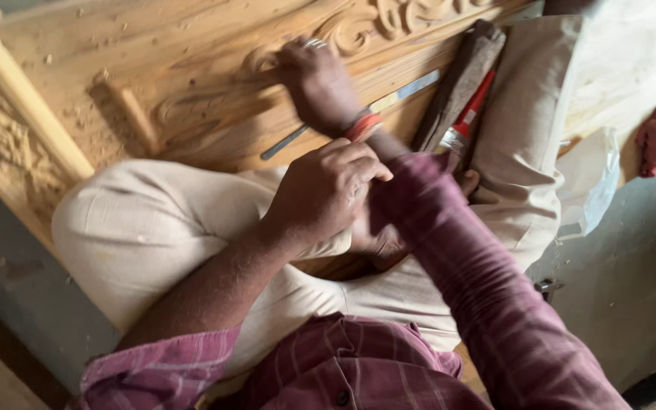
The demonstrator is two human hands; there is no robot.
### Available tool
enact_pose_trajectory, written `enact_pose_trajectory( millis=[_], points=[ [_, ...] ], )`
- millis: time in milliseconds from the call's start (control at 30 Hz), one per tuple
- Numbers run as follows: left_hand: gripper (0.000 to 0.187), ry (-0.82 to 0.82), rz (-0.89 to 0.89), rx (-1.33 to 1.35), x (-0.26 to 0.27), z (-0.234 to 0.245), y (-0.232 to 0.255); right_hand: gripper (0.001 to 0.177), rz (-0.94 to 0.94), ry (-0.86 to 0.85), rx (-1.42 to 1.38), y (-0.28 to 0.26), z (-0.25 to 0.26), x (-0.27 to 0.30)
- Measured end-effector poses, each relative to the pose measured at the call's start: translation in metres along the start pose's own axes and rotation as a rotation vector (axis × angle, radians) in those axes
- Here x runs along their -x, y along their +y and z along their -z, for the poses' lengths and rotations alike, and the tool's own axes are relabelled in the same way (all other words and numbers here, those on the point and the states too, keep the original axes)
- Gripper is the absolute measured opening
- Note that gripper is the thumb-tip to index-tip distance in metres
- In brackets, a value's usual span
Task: The person sits cross-legged on the floor and carves intricate floral patterns into a large wooden board using a chisel and a wooden mallet. They periodically switch to a brush to sweep away wood shavings and inspect the carved details.
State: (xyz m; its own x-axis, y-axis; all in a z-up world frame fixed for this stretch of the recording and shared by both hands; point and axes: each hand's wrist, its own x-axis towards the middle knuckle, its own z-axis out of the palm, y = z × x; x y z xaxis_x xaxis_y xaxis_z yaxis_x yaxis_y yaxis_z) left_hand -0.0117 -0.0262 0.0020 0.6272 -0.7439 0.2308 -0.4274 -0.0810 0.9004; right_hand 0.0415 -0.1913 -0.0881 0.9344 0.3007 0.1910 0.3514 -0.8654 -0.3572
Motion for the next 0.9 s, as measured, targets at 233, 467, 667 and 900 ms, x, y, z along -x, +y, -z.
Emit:
enact_pose_trajectory(
  millis=[233, 467, 667, 900],
  points=[
    [0.021, 0.08, -0.095, 0.016, -0.005, -0.003, -0.008, 0.015, -0.171, 0.211, 0.025, -0.014, -0.057, 0.009],
    [0.022, 0.045, 0.03, -0.009, -0.011, -0.001, -0.003, 0.022, 0.036, -0.165, 0.28, 0.034, 0.044, -0.008],
    [0.025, 0.039, -0.102, -0.021, -0.004, -0.008, -0.004, 0.017, -0.913, 0.023, -0.853, 0.02, 0.02, 0.007],
    [0.025, 0.027, -0.016, -0.008, -0.002, -0.001, -0.002, 0.023, -0.678, 0.245, -0.863, -0.011, -0.028, 0.01]
  ],
)
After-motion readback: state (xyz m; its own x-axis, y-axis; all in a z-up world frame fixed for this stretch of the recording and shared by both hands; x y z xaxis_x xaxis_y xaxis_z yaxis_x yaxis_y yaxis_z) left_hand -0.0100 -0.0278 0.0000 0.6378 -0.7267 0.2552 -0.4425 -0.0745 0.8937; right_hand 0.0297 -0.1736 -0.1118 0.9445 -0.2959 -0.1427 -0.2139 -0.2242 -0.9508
